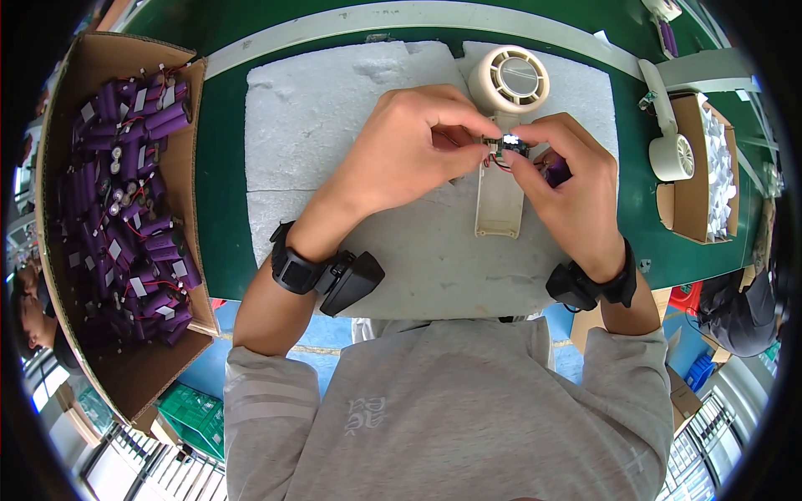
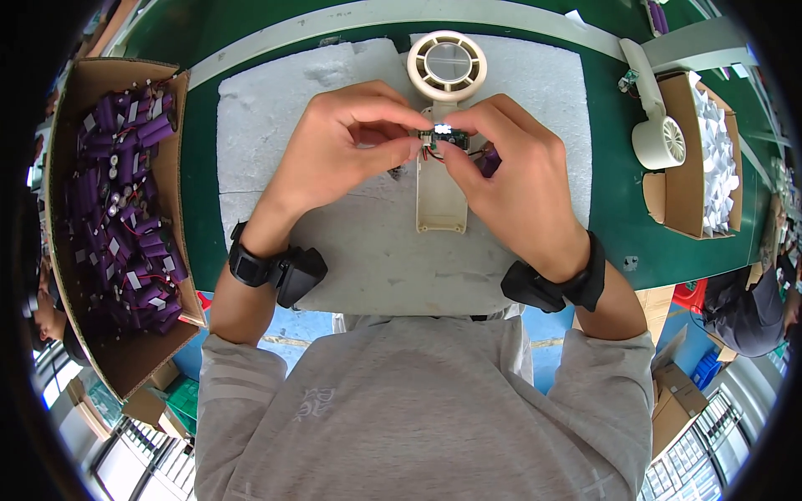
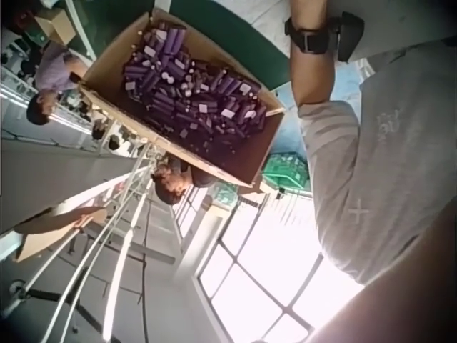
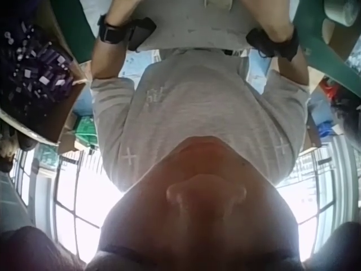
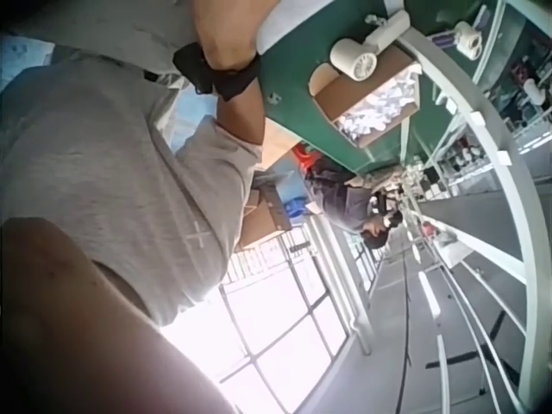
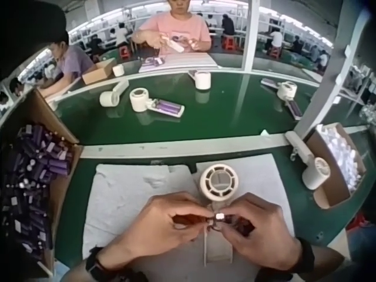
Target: The person connects a battery pack to a circuit board, inserts them into a fan housing, and places the assembly on a conveyor belt, repeating the process for a second fan.
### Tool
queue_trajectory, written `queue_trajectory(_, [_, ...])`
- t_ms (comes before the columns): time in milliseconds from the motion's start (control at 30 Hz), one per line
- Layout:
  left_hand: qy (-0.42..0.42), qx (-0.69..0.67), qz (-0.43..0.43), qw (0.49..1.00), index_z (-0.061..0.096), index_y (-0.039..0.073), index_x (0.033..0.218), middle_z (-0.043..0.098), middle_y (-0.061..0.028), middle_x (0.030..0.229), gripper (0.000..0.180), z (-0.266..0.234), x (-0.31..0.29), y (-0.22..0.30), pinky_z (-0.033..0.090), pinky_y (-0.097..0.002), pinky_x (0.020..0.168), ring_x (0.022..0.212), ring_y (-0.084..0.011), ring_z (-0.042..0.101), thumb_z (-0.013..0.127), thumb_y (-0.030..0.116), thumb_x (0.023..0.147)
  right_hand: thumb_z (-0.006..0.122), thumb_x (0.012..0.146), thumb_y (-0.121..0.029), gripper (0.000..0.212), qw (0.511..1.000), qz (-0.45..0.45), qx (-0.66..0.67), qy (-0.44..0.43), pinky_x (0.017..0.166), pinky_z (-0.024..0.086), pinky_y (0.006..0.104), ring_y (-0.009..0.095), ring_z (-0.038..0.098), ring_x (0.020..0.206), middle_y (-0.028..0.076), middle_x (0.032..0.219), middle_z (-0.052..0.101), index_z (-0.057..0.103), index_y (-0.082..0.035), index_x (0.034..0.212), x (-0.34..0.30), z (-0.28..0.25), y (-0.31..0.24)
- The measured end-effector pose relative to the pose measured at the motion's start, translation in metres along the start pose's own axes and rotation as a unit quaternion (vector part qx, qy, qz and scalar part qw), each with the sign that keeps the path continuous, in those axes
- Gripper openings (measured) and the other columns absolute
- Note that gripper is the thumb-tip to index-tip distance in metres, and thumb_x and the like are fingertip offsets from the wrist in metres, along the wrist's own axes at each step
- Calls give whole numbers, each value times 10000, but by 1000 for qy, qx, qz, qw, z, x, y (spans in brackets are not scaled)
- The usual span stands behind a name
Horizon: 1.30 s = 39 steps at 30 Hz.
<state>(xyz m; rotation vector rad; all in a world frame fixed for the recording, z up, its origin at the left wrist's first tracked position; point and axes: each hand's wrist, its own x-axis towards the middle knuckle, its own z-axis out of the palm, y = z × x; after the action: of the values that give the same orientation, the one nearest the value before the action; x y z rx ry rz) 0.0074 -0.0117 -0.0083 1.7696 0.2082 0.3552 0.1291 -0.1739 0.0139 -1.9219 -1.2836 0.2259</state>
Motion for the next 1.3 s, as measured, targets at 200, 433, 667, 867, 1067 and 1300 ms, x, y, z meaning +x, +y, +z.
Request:
queue_trajectory(200, [-21, -58, -25, 998, 678, 47, 1079, 659, -56, 758, 316, 2, 0, 0, 528, -273, 645, 695, -134, 642, 674, -24, 771, 757, 737, -4, 212, 1000, -15, -11, -3, 517, 444, 224, 104, 572, 571, 60, 877, 652, 666, -13, 928, -1, -2, 1])
queue_trajectory(433, [-82, -34, -108, 990, 623, 35, 1192, 651, -42, 815, 365, -1, 0, 8, 508, -239, 706, 795, -94, 639, 599, -80, 847, 757, 737, 0, 194, 999, -28, -21, 24, 511, 445, 233, 106, 563, 570, 64, 872, 651, 684, -15, 917, -2, 2, 2])
queue_trajectory(667, [-37, -62, -70, 995, 652, 41, 1130, 624, -52, 714, 316, 6, -1, -2, 479, -256, 597, 637, -89, 577, 599, -18, 824, 761, 739, -9, 217, 997, -44, -57, 35, 493, 441, 232, 108, 561, 567, 64, 865, 652, 709, -25, 949, -4, 3, -1])
queue_trajectory(867, [-33, -64, -68, 995, 651, 31, 1127, 630, -56, 725, 305, 7, -1, -3, 480, -255, 600, 639, -91, 578, 593, -12, 831, 761, 740, -12, 223, 995, -61, -74, 39, 503, 450, 232, 120, 579, 587, 68, 870, 652, 714, -27, 957, -5, 3, 1])
queue_trajectory(1067, [6, -64, -71, 995, 700, 55, 1054, 662, -81, 776, 279, 12, -1, -3, 484, -256, 604, 644, -93, 587, 593, -26, 809, 753, 752, -22, 200, 990, -82, -109, 42, 508, 452, 231, 125, 577, 585, 64, 845, 647, 711, -22, 948, -4, 4, 1])
queue_trajectory(1300, [-2, 55, 14, 998, 726, 85, 1012, 686, -122, 843, 309, 10, 2, 3, 503, -283, 604, 640, -179, 628, 601, -45, 761, 746, 770, -35, 197, 999, 22, -34, -5, 494, 411, 211, 65, 510, 557, 44, 781, 596, 617, -17, 918, 0, 1, 2])
